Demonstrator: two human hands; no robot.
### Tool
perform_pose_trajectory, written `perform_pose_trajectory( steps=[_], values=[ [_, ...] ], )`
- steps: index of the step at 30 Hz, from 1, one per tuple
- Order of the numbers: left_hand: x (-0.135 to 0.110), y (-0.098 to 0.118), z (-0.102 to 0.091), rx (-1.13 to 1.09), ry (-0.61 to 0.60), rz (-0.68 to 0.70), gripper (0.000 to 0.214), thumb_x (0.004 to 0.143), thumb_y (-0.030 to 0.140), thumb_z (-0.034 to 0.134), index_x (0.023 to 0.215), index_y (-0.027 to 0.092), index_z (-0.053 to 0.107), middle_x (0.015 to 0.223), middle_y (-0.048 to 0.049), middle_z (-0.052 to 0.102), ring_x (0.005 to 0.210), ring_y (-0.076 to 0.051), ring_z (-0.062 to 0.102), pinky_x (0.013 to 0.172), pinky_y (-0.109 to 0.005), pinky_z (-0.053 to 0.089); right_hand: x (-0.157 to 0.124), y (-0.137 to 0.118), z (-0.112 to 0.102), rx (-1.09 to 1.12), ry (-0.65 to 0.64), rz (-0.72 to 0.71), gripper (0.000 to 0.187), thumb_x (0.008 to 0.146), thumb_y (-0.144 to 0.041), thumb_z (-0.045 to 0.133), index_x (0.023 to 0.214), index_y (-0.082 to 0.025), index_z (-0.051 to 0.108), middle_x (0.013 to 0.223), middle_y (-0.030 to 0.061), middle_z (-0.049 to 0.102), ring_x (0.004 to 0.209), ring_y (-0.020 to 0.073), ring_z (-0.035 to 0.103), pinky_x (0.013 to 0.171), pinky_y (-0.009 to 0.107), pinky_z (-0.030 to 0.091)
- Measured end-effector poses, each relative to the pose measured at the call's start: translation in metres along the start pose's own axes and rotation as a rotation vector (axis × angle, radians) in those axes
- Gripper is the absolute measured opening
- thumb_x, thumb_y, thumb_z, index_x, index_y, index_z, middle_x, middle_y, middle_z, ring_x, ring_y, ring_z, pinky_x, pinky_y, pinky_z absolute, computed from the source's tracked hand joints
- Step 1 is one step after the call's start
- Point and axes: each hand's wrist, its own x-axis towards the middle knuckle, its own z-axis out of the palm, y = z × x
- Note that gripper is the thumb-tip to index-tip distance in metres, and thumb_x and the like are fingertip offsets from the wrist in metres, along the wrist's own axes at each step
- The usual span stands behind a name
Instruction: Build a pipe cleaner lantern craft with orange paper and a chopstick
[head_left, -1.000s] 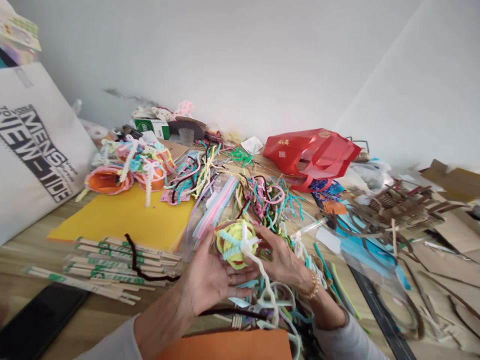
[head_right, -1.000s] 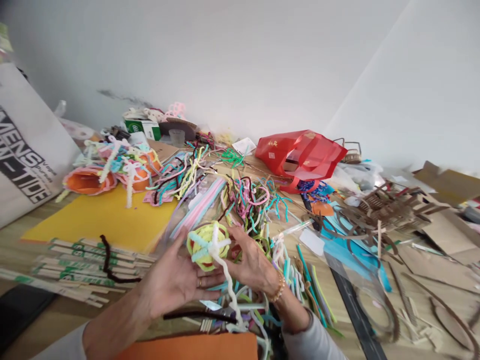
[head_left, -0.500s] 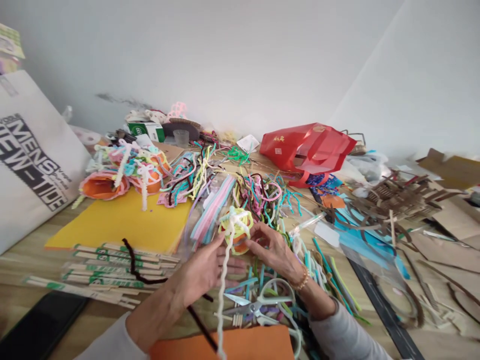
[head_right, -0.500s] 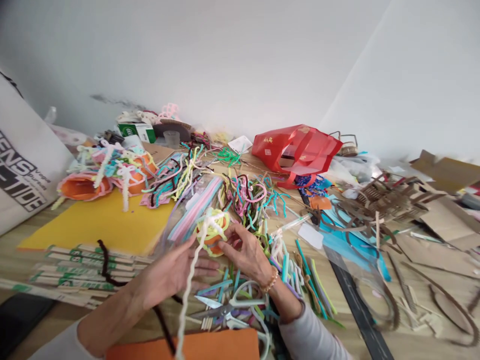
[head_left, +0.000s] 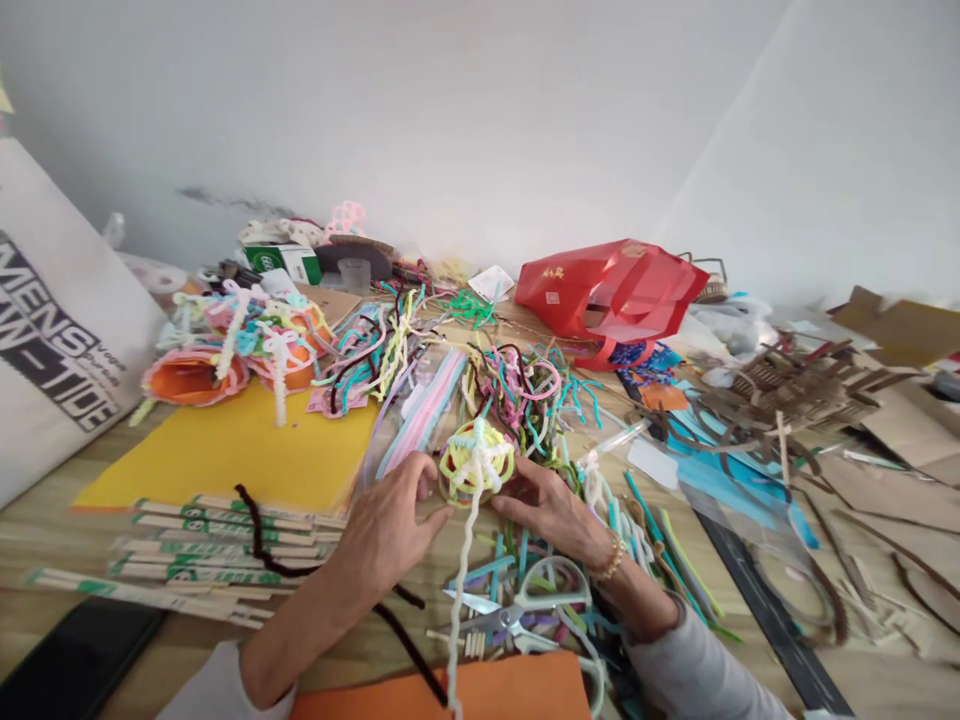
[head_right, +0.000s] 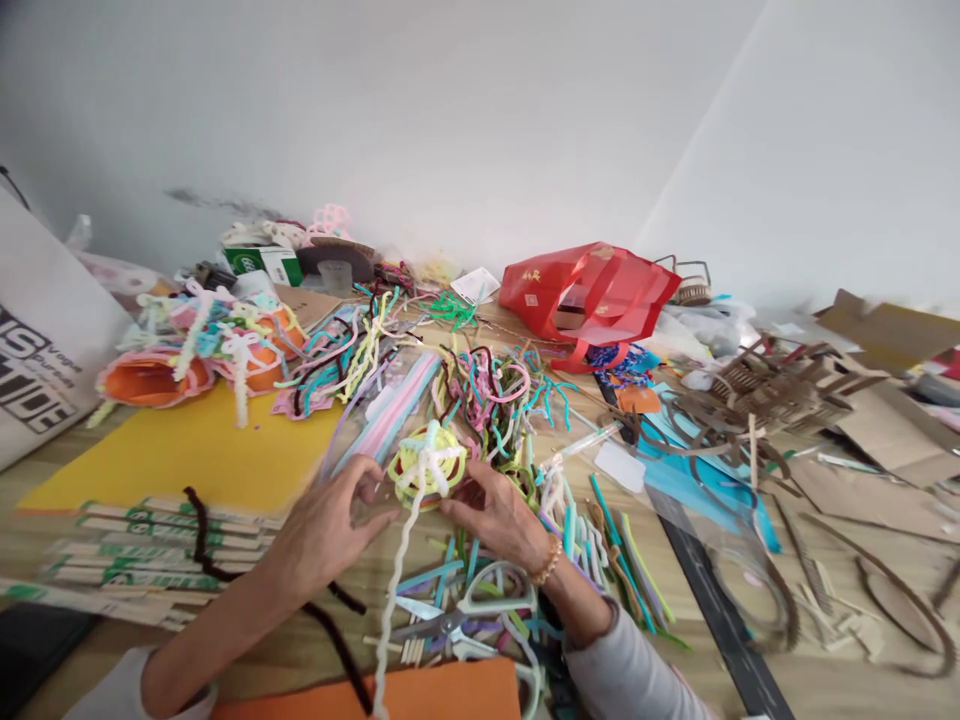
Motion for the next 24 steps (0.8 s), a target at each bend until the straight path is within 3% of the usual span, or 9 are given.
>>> perform_pose_trajectory(
  steps=[5, 10, 16, 24],
  values=[
    [0.005, -0.003, 0.004, -0.166, 0.086, 0.006, 0.033, 0.071, 0.024, 0.067, 0.098, 0.023, 0.048, 0.075, 0.0037, 0.056, 0.071, -0.017, 0.060, 0.068, -0.029, 0.048, 0.001, 0.002, -0.010, -0.014, 0.030, 0.003, 0.022, 0.082, -0.029, 0.064, 0.097, -0.017, 0.055, 0.083, 0.0012, 0.065, 0.074, 0.0147, 0.060, 0.066, 0.025, 0.046],
    [0.010, -0.005, 0.005, -0.402, 0.065, 0.006, 0.021, 0.074, 0.025, 0.064, 0.092, 0.021, 0.053, 0.080, -0.0001, 0.064, 0.073, -0.017, 0.064, 0.068, -0.029, 0.051, -0.004, -0.007, -0.019, 0.030, 0.057, -0.022, 0.015, 0.084, -0.027, 0.060, 0.094, -0.019, 0.051, 0.077, -0.0001, 0.066, 0.069, 0.0137, 0.060, 0.062, 0.025, 0.047],
    [0.010, -0.007, 0.004, -0.384, 0.115, 0.051, 0.010, 0.075, 0.022, 0.063, 0.084, 0.020, 0.060, 0.082, -0.0016, 0.068, 0.073, -0.017, 0.066, 0.071, -0.029, 0.052, -0.008, -0.027, -0.014, -0.100, 0.135, -0.078, 0.005, 0.084, -0.020, 0.059, 0.082, -0.018, 0.055, 0.072, -0.0017, 0.061, 0.065, 0.0116, 0.056, 0.060, 0.022, 0.043],
    [0.010, -0.016, 0.011, -0.360, 0.123, 0.052, 0.008, 0.074, 0.024, 0.065, 0.079, 0.020, 0.060, 0.078, -0.0002, 0.069, 0.074, -0.016, 0.066, 0.069, -0.027, 0.051, -0.017, -0.046, -0.008, -0.296, 0.103, -0.082, 0.012, 0.088, -0.021, 0.056, 0.077, -0.017, 0.059, 0.068, -0.0029, 0.057, 0.062, 0.0097, 0.050, 0.060, 0.021, 0.036]
  ],
)
